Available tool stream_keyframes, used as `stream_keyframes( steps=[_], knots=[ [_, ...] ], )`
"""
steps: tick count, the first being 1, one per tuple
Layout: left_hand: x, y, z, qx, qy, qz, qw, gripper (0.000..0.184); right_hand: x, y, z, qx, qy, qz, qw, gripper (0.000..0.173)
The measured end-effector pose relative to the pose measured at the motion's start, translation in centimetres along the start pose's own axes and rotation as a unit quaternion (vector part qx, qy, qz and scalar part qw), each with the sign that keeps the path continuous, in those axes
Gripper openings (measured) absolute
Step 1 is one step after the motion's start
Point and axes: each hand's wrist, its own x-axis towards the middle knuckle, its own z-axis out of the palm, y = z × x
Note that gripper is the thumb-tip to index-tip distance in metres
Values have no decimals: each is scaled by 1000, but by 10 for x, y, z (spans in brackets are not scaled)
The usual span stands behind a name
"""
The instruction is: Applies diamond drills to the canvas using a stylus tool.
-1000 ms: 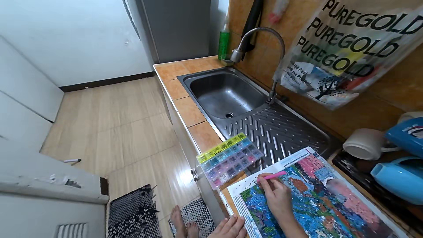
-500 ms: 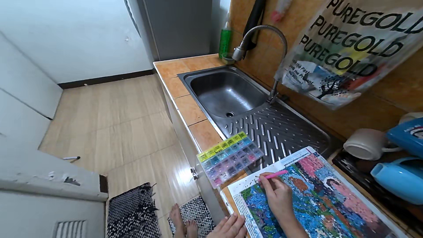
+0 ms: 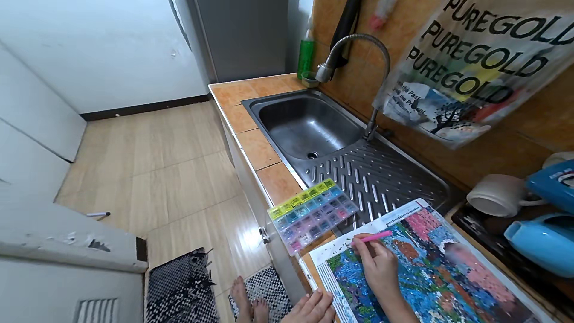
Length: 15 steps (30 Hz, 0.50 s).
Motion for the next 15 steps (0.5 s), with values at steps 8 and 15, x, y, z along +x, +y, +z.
stream_keyframes(
  steps=[8, 15],
  knots=[
    [-1, -2, 1, -4, -1, 2, 1000, 40, -3, 4, 1, -4, -23, -7, 1000, 25],
    [-1, -1, -1, -4, -6, 2, 1000, 41, 0, 3, -2, 24, -1, 18, 1000, 22]
  ],
)
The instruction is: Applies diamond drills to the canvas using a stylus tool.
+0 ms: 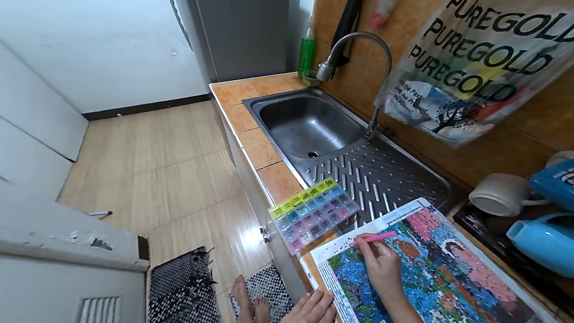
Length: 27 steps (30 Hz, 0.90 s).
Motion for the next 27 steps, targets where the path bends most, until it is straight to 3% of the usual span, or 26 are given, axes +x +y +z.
stream_keyframes(
  steps=[27],
  knots=[
    [1, -1, 1, 7, 6, -2, 1000, 40, 1, -2, 5, 15, 3, 2, 1000, 21]
  ],
)
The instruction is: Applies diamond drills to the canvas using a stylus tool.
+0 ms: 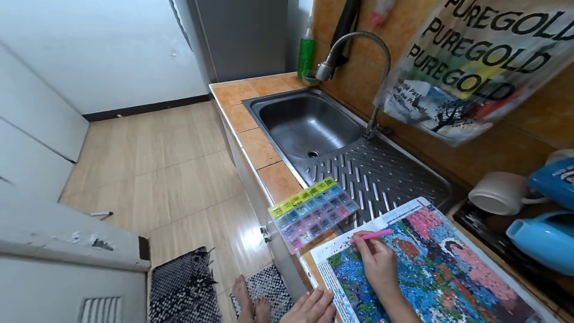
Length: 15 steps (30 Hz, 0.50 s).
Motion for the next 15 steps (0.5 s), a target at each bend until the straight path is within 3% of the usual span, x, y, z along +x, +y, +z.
stream_keyframes(
  steps=[15],
  knots=[
    [0, -1, -1, -1, -2, 5, 1000, 40, 2, -1, 1, -13, -18, -3, 1000, 22]
  ],
)
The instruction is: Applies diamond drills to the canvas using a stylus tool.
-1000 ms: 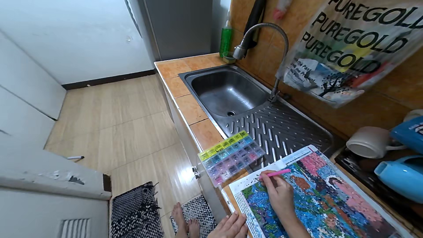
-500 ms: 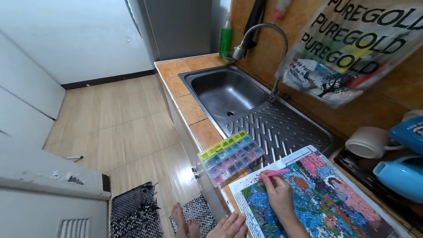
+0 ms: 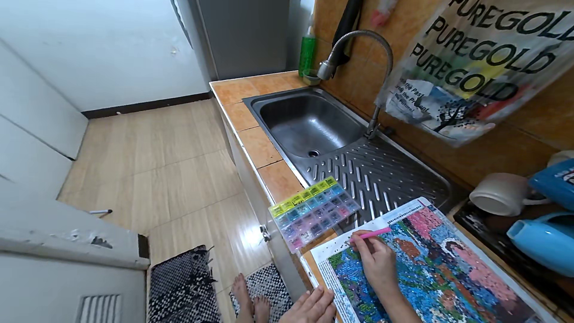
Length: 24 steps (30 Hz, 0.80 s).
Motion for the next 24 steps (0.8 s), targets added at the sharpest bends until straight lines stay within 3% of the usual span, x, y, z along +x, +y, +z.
stream_keyframes(
  steps=[17, 24],
  knots=[
    [0, 2, -1, -4, 0, -4, 1000, 40, -2, 3, 3, -28, -4, -35, 999, 23],
    [0, 1, 0, -4, 7, -1, 1000, 40, 0, -9, -3, 132, -5, 121, 984, 15]
  ],
)
